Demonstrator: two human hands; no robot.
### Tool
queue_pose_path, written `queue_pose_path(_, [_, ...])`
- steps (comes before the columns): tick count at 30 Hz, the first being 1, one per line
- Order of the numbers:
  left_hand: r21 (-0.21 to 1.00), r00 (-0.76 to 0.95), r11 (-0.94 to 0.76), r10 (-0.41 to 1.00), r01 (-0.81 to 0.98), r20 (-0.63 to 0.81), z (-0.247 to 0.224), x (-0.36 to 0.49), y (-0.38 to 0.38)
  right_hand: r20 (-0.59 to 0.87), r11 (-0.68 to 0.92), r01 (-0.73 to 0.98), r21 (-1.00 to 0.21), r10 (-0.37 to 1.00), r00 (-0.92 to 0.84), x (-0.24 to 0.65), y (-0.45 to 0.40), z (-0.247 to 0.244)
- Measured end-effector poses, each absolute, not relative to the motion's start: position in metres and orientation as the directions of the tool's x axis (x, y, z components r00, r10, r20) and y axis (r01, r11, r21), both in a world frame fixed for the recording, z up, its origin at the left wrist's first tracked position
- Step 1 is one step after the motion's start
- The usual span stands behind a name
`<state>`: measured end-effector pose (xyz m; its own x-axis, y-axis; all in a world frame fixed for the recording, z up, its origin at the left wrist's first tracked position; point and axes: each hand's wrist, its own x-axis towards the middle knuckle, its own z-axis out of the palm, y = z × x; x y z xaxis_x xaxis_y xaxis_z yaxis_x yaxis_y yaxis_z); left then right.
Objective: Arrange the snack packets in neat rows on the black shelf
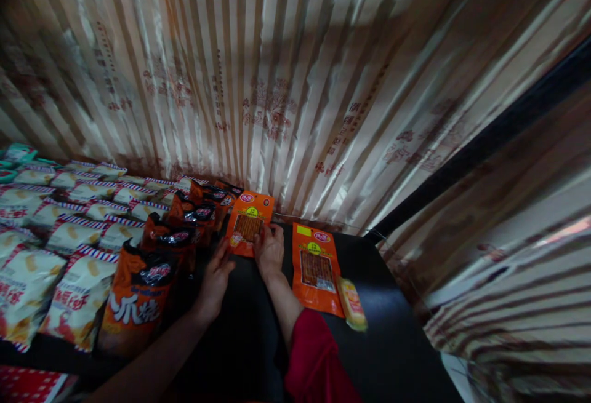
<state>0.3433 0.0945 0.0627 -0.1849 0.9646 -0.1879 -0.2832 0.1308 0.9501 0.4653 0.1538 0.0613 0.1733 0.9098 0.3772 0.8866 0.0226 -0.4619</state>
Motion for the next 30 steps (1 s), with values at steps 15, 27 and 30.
queue_pose_path(15, [0.996,-0.189,0.088,0.979,0.023,-0.082,0.061,0.342,0.096,0.355,-0.032,0.951,-0.308,0.923,0.146,0.455,0.147,0.073])
queue_pose_path(27, [0.95,-0.149,-0.004,0.987,0.313,0.053,0.056,0.348,0.087,0.277,-0.066,0.971,-0.231,0.952,0.131,0.448,0.142,0.081])
queue_pose_path(30, [0.94,-0.117,-0.02,0.991,0.341,0.063,0.058,0.349,0.087,0.272,-0.074,0.971,-0.226,0.953,0.136,0.448,0.142,0.081])
